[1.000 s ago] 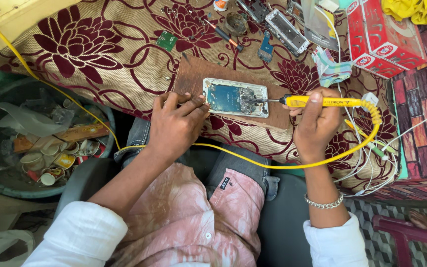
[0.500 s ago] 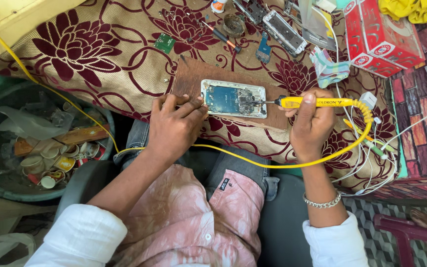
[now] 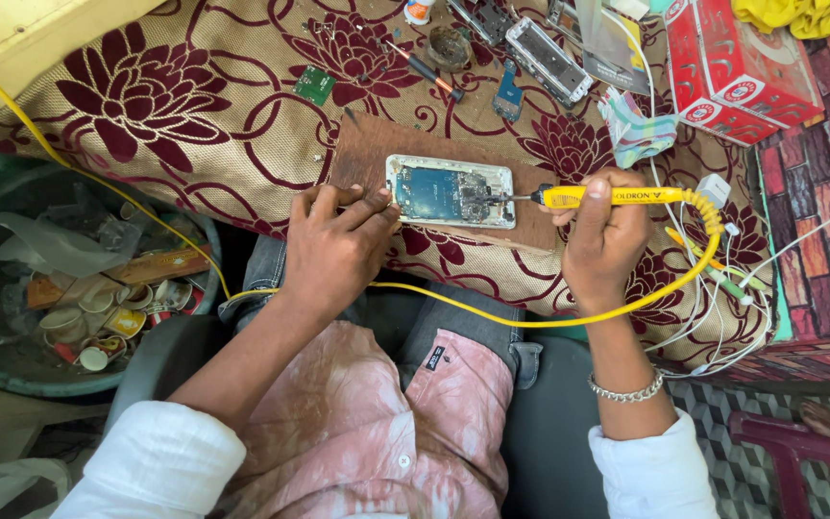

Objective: The person uses a yellow hot air gun to apply heat to the internal components of a disassembled smartphone placed on a wooden board. They hold the device steady with their left hand while directing the hot air with their right hand.

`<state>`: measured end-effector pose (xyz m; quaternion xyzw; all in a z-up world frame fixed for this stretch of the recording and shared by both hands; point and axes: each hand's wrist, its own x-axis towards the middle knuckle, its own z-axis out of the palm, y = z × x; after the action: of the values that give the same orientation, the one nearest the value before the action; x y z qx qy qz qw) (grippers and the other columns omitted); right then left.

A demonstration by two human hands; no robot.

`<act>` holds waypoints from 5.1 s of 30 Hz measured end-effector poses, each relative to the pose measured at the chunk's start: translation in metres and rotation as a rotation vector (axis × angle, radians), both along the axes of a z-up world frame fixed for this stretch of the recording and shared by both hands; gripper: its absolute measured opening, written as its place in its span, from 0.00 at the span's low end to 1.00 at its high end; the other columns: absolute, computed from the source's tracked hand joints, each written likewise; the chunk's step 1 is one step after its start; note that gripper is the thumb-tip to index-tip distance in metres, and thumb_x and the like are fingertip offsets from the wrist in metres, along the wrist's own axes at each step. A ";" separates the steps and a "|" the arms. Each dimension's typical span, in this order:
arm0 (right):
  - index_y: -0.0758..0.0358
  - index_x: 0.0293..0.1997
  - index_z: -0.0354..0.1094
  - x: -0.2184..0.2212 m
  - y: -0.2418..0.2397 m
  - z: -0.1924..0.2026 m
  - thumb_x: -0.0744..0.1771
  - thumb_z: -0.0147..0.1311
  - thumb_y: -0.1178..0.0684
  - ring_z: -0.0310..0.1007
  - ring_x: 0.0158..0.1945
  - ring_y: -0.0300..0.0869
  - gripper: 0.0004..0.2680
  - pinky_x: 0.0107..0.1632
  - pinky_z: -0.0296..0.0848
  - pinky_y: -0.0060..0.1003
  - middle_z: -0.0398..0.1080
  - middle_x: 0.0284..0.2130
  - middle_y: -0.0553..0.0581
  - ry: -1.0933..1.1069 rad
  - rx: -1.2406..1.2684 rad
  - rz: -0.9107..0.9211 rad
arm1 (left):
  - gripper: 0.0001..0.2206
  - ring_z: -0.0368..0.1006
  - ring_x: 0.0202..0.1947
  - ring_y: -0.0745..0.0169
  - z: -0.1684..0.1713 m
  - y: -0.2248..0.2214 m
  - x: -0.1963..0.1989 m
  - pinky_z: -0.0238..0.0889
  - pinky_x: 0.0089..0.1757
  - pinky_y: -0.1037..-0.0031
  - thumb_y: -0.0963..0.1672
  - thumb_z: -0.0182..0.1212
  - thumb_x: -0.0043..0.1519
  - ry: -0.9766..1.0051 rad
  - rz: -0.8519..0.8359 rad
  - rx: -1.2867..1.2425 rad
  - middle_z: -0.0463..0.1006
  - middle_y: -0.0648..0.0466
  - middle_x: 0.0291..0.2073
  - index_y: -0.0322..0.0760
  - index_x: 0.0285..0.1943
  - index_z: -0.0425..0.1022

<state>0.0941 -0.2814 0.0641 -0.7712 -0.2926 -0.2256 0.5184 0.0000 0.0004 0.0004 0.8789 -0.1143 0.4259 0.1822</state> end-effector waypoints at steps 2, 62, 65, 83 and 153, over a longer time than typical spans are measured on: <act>0.69 0.50 0.57 0.000 0.001 0.001 0.77 0.41 0.50 0.75 0.33 0.39 0.10 0.39 0.74 0.30 0.73 0.33 0.61 -0.003 0.000 -0.011 | 0.09 0.73 0.52 0.57 0.001 0.000 0.000 0.60 0.53 0.63 0.45 0.69 0.60 0.000 -0.004 0.001 0.83 0.59 0.50 0.41 0.48 0.84; 0.69 0.47 0.61 -0.001 0.008 -0.003 0.76 0.42 0.54 0.76 0.32 0.39 0.07 0.39 0.74 0.31 0.73 0.33 0.59 -0.052 -0.048 -0.103 | 0.12 0.73 0.51 0.57 -0.002 -0.001 0.002 0.59 0.48 0.63 0.43 0.69 0.57 0.028 0.005 -0.011 0.83 0.61 0.52 0.43 0.49 0.84; 0.69 0.48 0.60 0.000 0.009 -0.006 0.76 0.43 0.54 0.76 0.32 0.39 0.07 0.41 0.74 0.32 0.74 0.33 0.58 -0.082 -0.056 -0.082 | 0.12 0.73 0.51 0.57 -0.002 0.000 0.002 0.59 0.48 0.62 0.43 0.69 0.57 0.030 0.002 -0.010 0.83 0.61 0.52 0.43 0.49 0.84; 0.66 0.45 0.62 -0.003 0.011 -0.004 0.74 0.45 0.51 0.76 0.30 0.37 0.08 0.36 0.73 0.32 0.74 0.28 0.55 0.015 -0.044 -0.140 | 0.13 0.74 0.50 0.58 0.004 0.000 0.001 0.60 0.47 0.62 0.42 0.68 0.55 0.042 0.000 0.010 0.83 0.61 0.51 0.43 0.49 0.83; 0.67 0.45 0.58 0.053 -0.023 -0.059 0.74 0.39 0.47 0.69 0.23 0.37 0.12 0.29 0.80 0.36 0.70 0.28 0.62 0.437 0.485 0.088 | 0.11 0.74 0.49 0.59 0.003 -0.001 0.003 0.60 0.47 0.64 0.41 0.69 0.56 0.046 0.011 0.003 0.84 0.60 0.49 0.42 0.48 0.84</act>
<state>0.1468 -0.3045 0.0047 -0.6420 -0.1453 -0.0950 0.7468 0.0030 -0.0008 0.0038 0.8893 -0.1059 0.4065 0.1810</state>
